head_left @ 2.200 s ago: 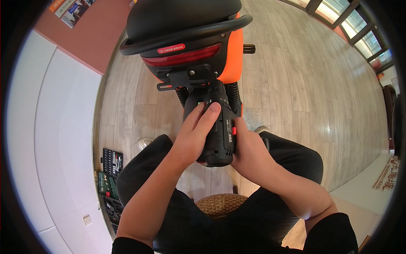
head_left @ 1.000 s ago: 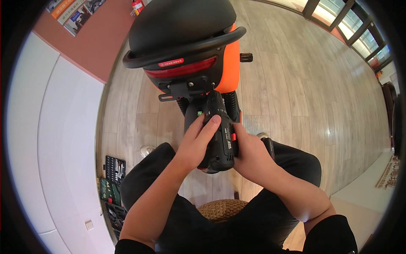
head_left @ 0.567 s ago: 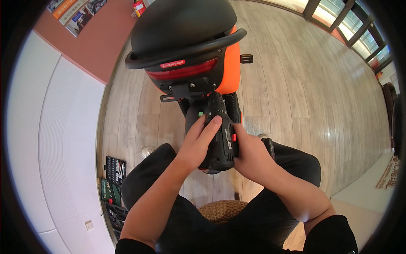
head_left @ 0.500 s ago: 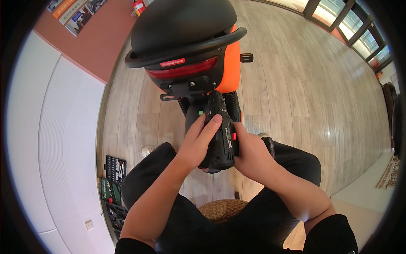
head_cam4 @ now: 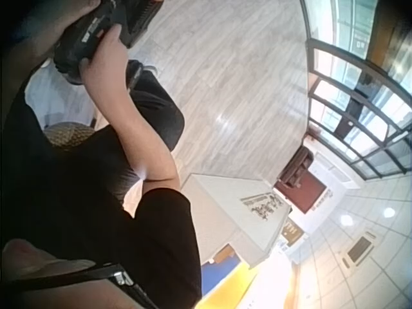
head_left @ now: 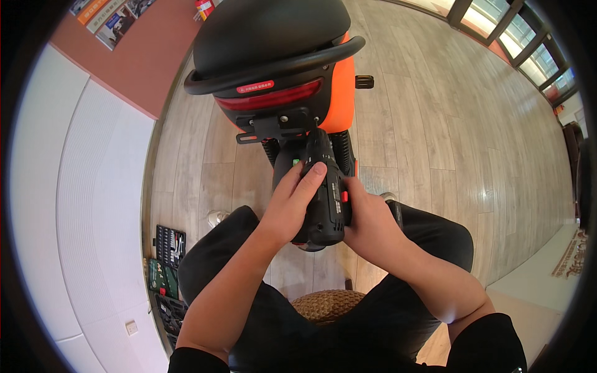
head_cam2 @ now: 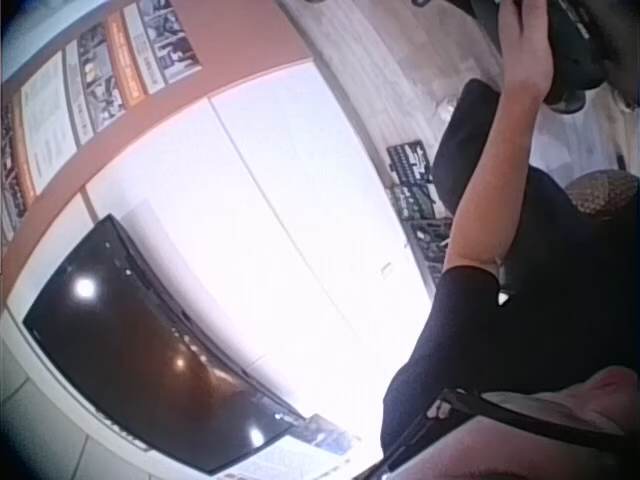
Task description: Using a power drill to unscrew or screw components on the rear fender/tail light assembly of an electric scooter.
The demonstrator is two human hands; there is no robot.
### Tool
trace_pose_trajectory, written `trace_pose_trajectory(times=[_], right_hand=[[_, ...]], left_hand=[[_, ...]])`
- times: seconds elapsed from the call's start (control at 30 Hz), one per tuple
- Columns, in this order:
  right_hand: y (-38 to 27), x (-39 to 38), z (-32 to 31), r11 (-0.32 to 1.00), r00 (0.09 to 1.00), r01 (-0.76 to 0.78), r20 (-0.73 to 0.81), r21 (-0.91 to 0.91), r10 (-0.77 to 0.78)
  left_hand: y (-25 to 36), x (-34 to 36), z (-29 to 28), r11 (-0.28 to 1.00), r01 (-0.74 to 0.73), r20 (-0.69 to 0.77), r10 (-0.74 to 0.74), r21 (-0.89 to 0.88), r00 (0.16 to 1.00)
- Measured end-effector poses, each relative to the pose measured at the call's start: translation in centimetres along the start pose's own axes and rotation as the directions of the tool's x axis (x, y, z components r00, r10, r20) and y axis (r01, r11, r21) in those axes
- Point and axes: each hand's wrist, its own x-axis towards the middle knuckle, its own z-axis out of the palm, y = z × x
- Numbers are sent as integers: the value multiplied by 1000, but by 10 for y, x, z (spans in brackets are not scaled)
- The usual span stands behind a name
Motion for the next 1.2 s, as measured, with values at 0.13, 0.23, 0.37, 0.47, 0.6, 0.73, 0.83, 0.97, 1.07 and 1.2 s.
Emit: trace_pose_trajectory(times=[0.13, 0.23, 0.37, 0.47, 0.6, 0.73, 0.83, 0.97, 1.07, 1.2], right_hand=[[0, 0, 1, 1000, 999, -29, 21, 3, 29], [1, 0, 4, 999, 999, -36, 26, 3, 35], [1, 1, 5, 999, 999, -35, 28, 11, 35], [0, 1, 3, 998, 998, -53, 41, 18, 53], [2, 1, 1, 1000, 1000, -4, 29, -24, 5], [-1, 2, -3, 998, 998, -31, 48, -59, 34], [2, 0, -2, 999, 1000, -6, 25, -46, 7], [0, -1, -3, 999, 1000, -8, 24, -51, 9], [-2, -1, -5, 997, 999, -33, 31, -70, 35], [-2, -1, -4, 997, 999, -39, 25, -63, 41]], left_hand=[[-4, 1, -1, 999, -19, -4, 19, -32, 1000], [-5, 1, -1, 998, -30, -3, 30, -56, 1000], [-7, 3, -3, 997, -61, 8, 62, -40, 998], [-4, 1, -1, 998, -61, -2, 61, -32, 998], [-5, 1, 1, 997, -70, -18, 70, -19, 997], [-4, 1, 2, 999, -52, -36, 52, -10, 998], [-4, 1, 4, 998, -41, -33, 39, -46, 999], [-6, 2, 2, 996, -33, -13, 32, -86, 999], [-4, 1, 3, 996, -36, -9, 35, -83, 999], [1, 0, 5, 997, -25, -16, 24, -71, 1000]])
